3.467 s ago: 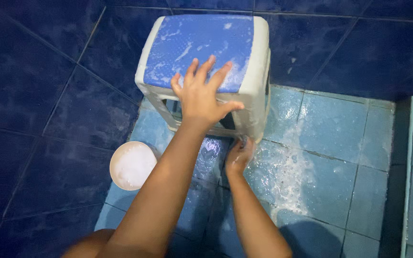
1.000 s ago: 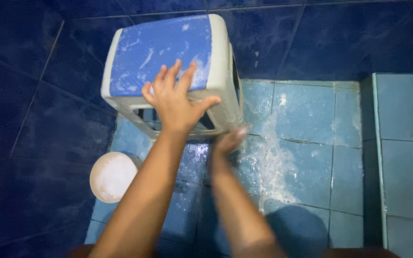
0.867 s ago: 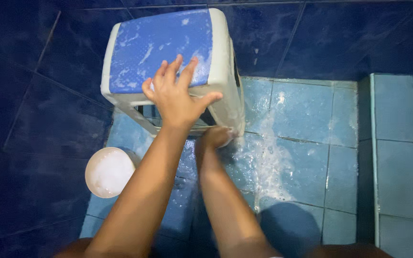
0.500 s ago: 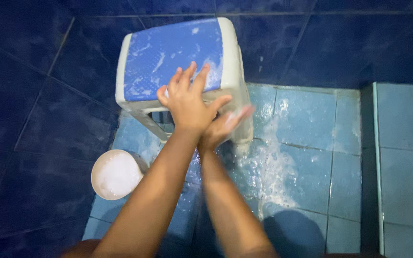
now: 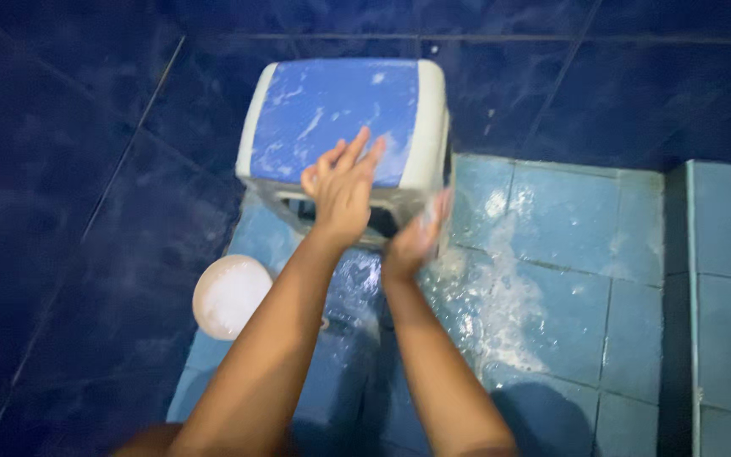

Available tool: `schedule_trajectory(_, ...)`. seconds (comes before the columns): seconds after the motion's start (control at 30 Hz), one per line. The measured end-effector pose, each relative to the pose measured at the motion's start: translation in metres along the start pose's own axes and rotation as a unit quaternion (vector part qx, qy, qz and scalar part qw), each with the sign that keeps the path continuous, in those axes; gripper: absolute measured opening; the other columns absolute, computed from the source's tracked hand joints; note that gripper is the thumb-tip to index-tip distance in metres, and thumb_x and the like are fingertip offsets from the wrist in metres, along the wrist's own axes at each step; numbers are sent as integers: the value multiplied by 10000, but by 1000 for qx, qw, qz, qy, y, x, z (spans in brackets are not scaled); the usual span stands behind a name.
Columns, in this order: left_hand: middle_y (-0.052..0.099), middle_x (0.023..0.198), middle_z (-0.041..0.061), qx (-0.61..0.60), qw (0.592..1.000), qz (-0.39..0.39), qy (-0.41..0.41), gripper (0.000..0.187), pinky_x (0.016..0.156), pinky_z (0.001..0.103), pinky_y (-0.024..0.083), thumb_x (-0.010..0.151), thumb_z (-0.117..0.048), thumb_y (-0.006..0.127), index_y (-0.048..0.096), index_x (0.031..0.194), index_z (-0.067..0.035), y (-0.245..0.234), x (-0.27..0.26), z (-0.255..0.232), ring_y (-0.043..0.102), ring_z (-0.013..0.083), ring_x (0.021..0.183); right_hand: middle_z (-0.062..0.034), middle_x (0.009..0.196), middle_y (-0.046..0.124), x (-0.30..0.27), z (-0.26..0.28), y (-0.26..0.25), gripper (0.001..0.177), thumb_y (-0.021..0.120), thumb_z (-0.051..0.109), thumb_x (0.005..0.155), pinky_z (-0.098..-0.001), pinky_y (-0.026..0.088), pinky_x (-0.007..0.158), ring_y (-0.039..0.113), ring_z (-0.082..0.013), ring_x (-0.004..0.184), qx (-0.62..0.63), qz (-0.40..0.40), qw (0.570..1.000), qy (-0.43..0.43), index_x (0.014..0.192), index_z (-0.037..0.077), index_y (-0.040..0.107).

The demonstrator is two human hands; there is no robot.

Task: The person scrubs the top and sides of a plastic stool using a sponge and soapy water, turning the stool over to reach different parts.

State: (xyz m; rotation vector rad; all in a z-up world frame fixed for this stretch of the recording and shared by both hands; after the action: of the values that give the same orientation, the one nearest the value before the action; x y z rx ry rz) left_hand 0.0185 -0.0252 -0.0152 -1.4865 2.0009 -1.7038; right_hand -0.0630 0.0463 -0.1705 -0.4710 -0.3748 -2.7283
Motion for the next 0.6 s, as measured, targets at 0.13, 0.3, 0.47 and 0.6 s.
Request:
schedule_trajectory(0.13,511,1586,42,-20,999,27,-12,452,1087,556,202,998,-309,515,635,1433,-284,-4,2,12,434,329,1395,-201,1493,503,7,58,6,333,511,64,1105,-399,394,1270,506,-308,1434,-78,4,984,-160,1422,-14,576)
schedule_trajectory(0.3,588,1458,238,125,981,-81,-126,612,1149,606,272,814,-534,835,667,1369,-337,-37,-4,95,442,398,1377,-230,1428,506,-3,48,-34,421,475,84,1067,-403,410,1154,506,-328,1324,-158,74,985,-11,1466,-18,562)
schedule_trajectory(0.47,641,1298,213,-285,891,-102,-337,1036,1008,424,497,735,-523,845,320,1509,-77,-59,-19,146,658,306,1175,-180,1473,509,-7,29,-42,444,432,115,1096,-381,410,1154,521,-291,1363,-64,71,992,82,1519,-21,450)
schedule_trajectory(0.6,734,1171,213,-132,876,1,-464,935,945,395,548,709,-623,828,578,1331,29,-67,-30,122,730,307,1054,-181,1584,444,33,5,-44,442,441,98,1122,-387,303,1252,426,-291,1472,89,-13,995,39,1546,-18,397)
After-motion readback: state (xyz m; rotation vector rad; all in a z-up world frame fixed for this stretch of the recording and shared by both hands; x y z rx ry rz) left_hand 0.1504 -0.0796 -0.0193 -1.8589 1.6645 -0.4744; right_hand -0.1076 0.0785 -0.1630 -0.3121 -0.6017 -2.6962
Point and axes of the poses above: each hand's wrist, its own x-axis towards the middle knuckle, its own y-axis out of the palm, z = x × y, the point moved 3 cm from there along x, towards the middle knuckle
